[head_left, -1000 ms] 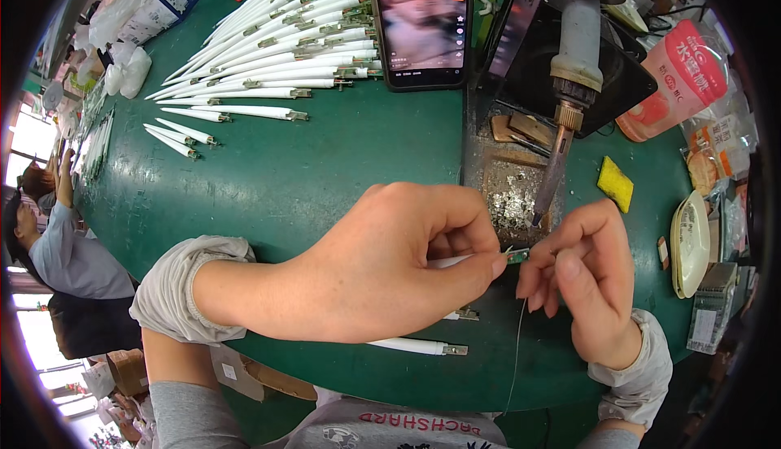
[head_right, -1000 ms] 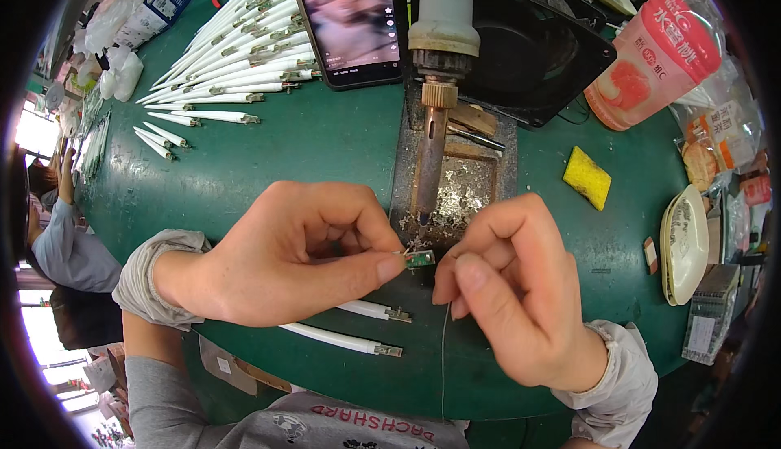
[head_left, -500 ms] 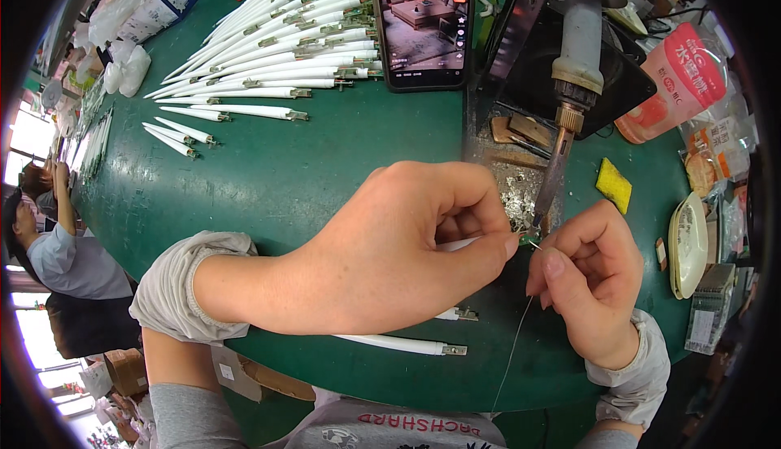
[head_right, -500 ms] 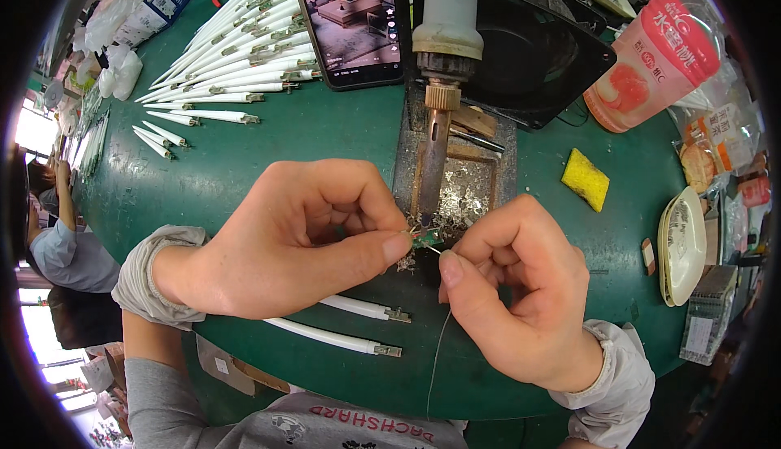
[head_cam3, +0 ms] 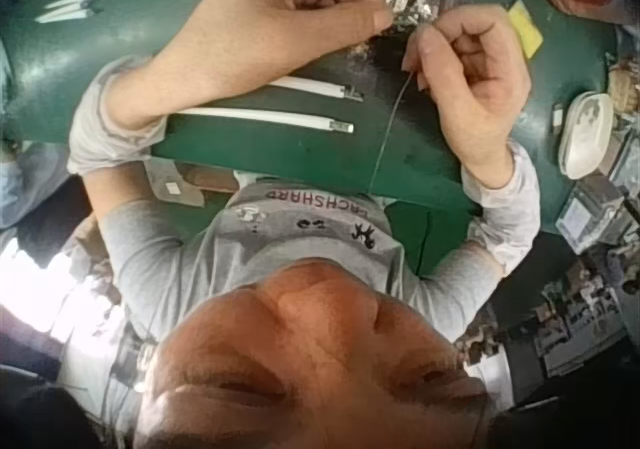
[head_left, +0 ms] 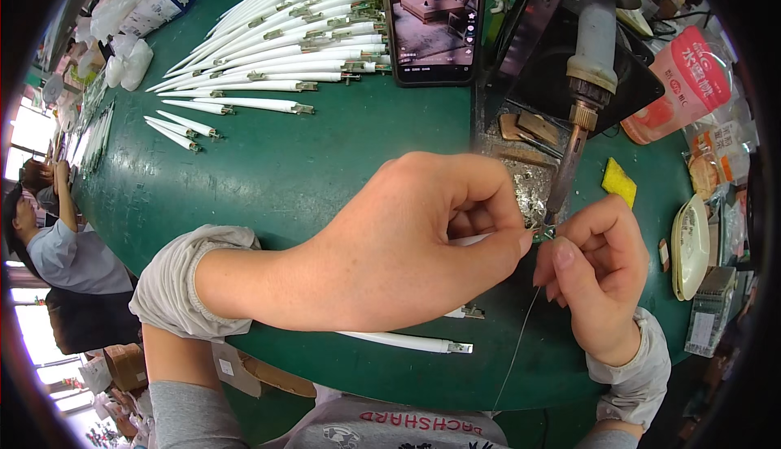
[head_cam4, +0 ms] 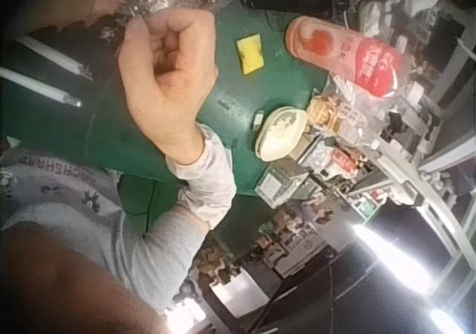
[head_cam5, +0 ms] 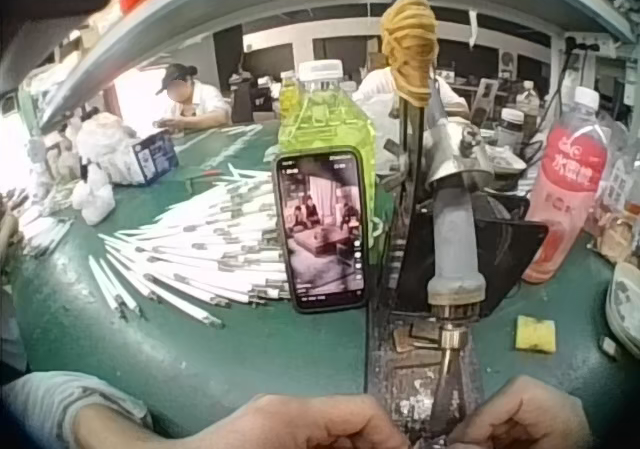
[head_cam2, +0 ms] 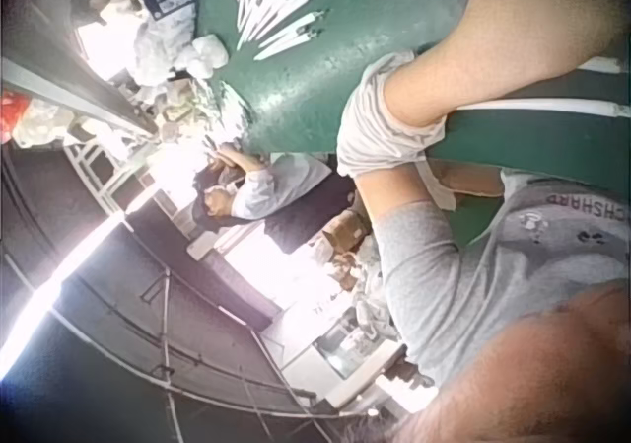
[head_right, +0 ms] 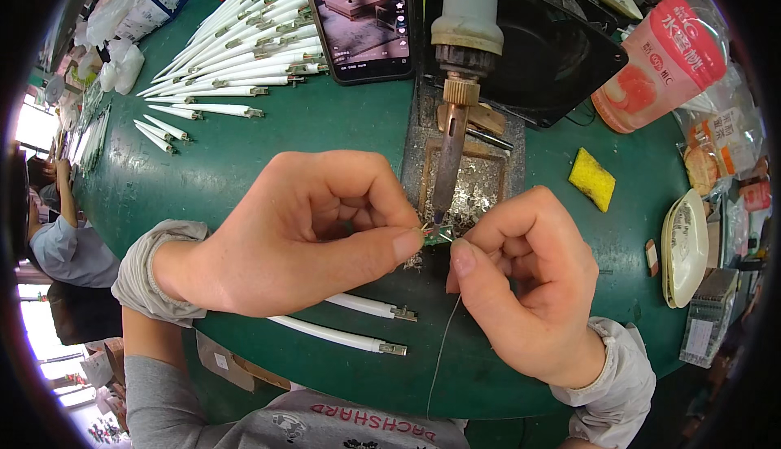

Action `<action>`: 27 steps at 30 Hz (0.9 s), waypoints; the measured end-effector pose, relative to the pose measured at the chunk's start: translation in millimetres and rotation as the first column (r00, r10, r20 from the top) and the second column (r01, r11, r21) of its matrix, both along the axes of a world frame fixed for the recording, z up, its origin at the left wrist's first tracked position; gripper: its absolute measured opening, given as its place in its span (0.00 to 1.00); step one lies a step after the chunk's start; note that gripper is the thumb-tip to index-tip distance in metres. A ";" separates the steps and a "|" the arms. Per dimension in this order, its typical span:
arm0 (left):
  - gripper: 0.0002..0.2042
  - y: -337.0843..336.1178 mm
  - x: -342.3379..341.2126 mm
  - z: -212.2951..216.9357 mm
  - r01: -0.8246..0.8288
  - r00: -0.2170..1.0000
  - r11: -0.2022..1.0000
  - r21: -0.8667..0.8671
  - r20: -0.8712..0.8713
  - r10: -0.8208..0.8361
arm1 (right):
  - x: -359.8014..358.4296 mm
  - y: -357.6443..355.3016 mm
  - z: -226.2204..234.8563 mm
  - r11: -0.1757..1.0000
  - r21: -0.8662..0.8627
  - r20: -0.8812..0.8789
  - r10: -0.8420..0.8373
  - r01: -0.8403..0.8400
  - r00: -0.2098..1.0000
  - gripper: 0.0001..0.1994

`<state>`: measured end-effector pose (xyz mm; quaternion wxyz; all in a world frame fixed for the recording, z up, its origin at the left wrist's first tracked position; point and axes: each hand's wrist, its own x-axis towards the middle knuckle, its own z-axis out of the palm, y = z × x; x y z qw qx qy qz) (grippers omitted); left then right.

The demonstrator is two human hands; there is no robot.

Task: The person solders wire connections onto electronic components attached to white plastic tubes using a soldering iron and solder wire, placing each finished tube onto the workbench.

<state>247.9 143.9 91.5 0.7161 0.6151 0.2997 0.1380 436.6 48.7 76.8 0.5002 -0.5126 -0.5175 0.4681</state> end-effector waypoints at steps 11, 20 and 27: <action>0.03 -6.4 -3.0 -3.5 0.001 0.998 0.990 0.138 -0.065 0.008 | -2.9 2.8 -2.2 1.000 -0.008 -0.019 -0.026 0.026 0.999 0.10; 0.04 -11.0 0.2 -17.6 -0.052 0.998 0.738 0.672 0.050 0.026 | -1.6 3.7 -13.0 0.987 0.147 0.225 0.026 -0.061 0.974 0.09; 0.05 -6.5 -3.6 -7.2 0.070 0.997 0.774 0.630 -0.036 -0.061 | -0.3 4.5 -10.2 0.939 0.310 0.470 -0.014 -0.151 0.883 0.10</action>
